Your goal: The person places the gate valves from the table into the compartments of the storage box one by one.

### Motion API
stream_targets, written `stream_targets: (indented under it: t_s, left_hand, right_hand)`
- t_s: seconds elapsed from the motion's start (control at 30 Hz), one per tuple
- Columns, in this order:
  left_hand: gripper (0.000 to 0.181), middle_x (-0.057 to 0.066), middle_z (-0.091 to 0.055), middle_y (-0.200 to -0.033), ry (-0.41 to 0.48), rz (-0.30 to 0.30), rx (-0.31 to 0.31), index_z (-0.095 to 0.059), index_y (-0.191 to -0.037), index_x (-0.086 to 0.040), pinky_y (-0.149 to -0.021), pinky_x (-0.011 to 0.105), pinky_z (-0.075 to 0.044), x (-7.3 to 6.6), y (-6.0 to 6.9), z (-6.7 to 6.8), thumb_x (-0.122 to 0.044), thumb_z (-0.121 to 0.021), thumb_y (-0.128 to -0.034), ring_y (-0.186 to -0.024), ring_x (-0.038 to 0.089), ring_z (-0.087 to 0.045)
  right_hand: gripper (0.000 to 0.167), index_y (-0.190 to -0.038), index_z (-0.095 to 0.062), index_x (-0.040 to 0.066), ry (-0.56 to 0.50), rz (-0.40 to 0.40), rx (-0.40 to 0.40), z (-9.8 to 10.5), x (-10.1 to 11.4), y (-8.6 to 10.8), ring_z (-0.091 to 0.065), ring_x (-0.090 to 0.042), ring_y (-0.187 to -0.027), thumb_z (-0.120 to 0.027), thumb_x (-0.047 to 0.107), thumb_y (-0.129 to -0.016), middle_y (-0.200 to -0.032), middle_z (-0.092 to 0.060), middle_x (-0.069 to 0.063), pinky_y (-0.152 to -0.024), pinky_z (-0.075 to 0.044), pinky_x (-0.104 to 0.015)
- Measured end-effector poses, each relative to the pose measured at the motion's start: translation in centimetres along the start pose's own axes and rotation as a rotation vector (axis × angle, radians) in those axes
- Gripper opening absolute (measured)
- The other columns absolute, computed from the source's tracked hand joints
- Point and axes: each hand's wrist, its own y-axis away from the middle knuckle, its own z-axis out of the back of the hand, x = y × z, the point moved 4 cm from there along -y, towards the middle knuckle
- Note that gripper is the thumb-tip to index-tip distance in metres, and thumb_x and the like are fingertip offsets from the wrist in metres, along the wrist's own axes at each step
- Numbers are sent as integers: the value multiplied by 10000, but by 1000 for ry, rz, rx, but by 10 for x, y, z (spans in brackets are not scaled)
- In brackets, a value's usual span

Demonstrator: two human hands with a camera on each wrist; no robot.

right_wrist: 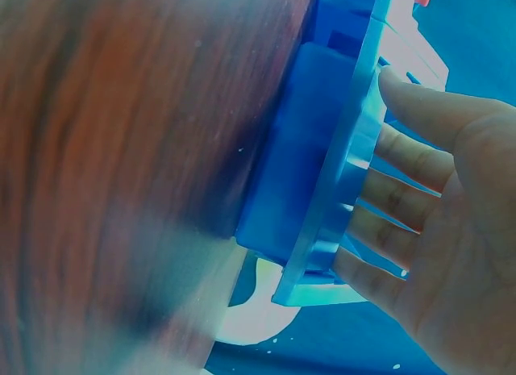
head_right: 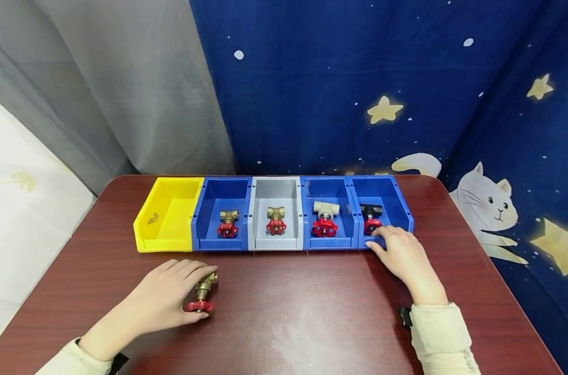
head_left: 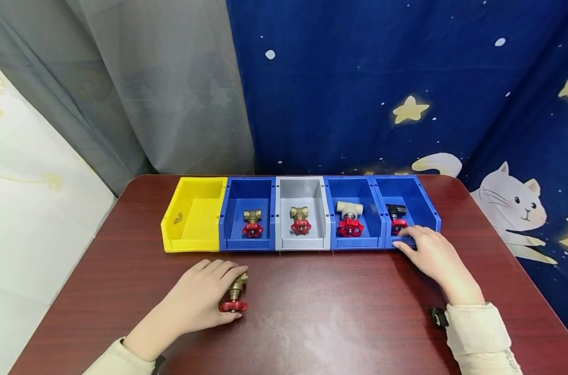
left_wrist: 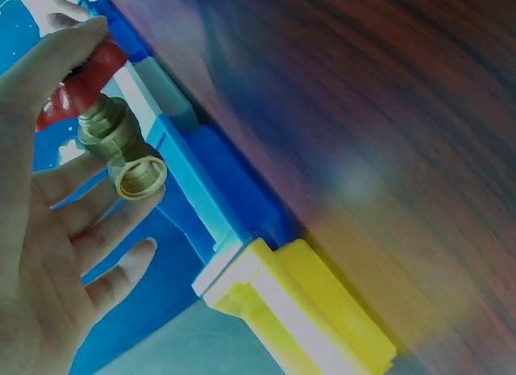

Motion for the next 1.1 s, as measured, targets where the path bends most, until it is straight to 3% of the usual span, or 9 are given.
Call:
stream_targets:
  t_s: [0.27, 0.6, 1.1]
  left_hand:
    - [804, 24, -641, -1164, -3, -8, 15, -613, -1282, -94, -932, 439, -489, 10, 7, 2, -566, -837, -671, -1056, 235, -593]
    - [827, 40, -636, -1191, -24, -14, -15, -609, -1290, -71, -943, 441, -492, 28, 11, 11, -560, -842, -665, -1080, 250, -592]
    - [836, 59, -658, -1154, -60, 34, -35, -614, -1290, -76, -893, 443, -513, 54, 16, 14, -565, -849, -654, -1032, 254, -612]
  right_hand:
    - [380, -1161, -666, -13, 4, 3, -6, -1, -1, 0, -545, -496, -1126, -694, 288, -932, -1179, -626, -285, -957, -407, -678]
    - [389, -1163, -665, -9, 7, 1, -1, -2, -2, -1, -545, -490, -1127, -695, 303, -932, -1184, -624, -281, -960, -408, -671]
    - [372, -1159, -663, -12, 7, 3, -7, -1, -2, 1, -539, -496, -1131, -688, 283, -934, -1185, -622, -288, -966, -401, -675]
